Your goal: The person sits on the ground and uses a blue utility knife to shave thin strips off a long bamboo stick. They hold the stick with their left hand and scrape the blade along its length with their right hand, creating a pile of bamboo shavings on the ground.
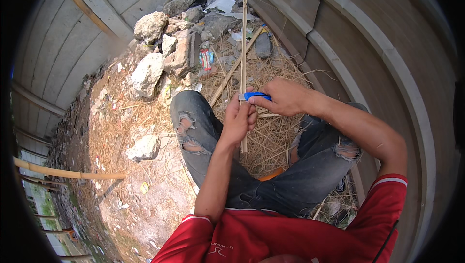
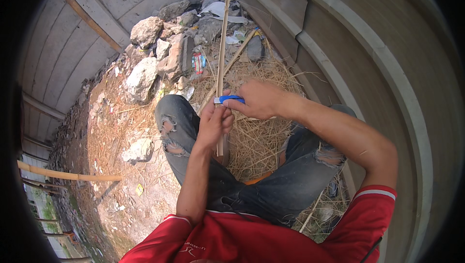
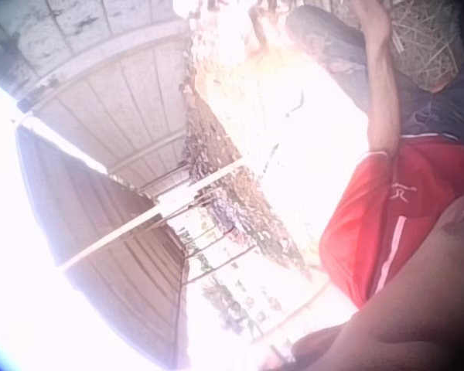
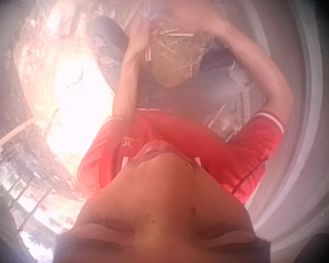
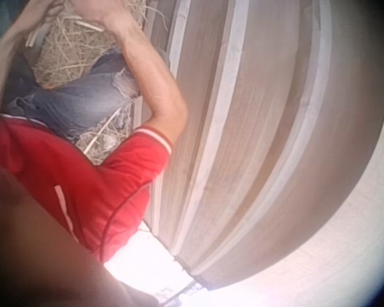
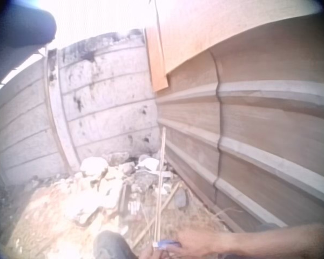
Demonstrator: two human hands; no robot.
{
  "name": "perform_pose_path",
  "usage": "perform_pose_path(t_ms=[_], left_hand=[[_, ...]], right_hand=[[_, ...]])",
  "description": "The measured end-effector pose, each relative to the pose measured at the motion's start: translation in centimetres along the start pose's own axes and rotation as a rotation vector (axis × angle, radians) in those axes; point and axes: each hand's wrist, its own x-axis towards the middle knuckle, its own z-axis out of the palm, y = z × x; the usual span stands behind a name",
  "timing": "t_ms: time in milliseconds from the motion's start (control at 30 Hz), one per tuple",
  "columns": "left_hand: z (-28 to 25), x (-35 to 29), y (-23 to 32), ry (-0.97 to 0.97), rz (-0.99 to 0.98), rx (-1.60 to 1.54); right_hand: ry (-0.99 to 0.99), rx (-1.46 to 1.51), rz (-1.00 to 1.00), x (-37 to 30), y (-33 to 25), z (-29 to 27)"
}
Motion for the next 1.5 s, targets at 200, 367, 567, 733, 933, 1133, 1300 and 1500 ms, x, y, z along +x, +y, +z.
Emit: perform_pose_path(t_ms=[200, 367, 567, 733, 933, 1133, 1300, 1500], left_hand=[[1.2, -1.5, -1.2, 0.079, -0.056, 0.244], [4.1, -5.5, -1.7, -0.017, -0.086, 0.169], [0.6, -2.1, 0.5, -0.029, -0.118, -0.002], [0.0, -1.2, 0.7, -0.024, -0.103, -0.058], [0.1, -1.3, -0.1, -0.002, -0.082, -0.003], [0.5, -1.5, -0.5, 0.103, 0.009, 0.213], [1.0, -3.6, -1.3, 0.123, -0.018, 0.443], [1.4, -5.3, -2.8, 0.096, -0.064, 0.289]], right_hand=[[0.249, -0.087, 0.170, 1.4, 1.9, -0.1], [0.305, 0.006, 0.323, 1.8, 7.1, -5.0], [0.190, -0.059, 0.082, -0.1, 0.9, -1.9], [0.104, -0.057, 0.063, -0.4, -1.1, -0.4], [0.143, -0.066, -0.041, -0.3, 0.1, 0.9], [0.088, -0.128, 0.026, 0.2, -0.4, 0.9], [0.254, -0.073, 0.193, 2.5, 2.6, -1.6], [0.260, -0.026, 0.143, 2.5, 3.3, -0.4]])
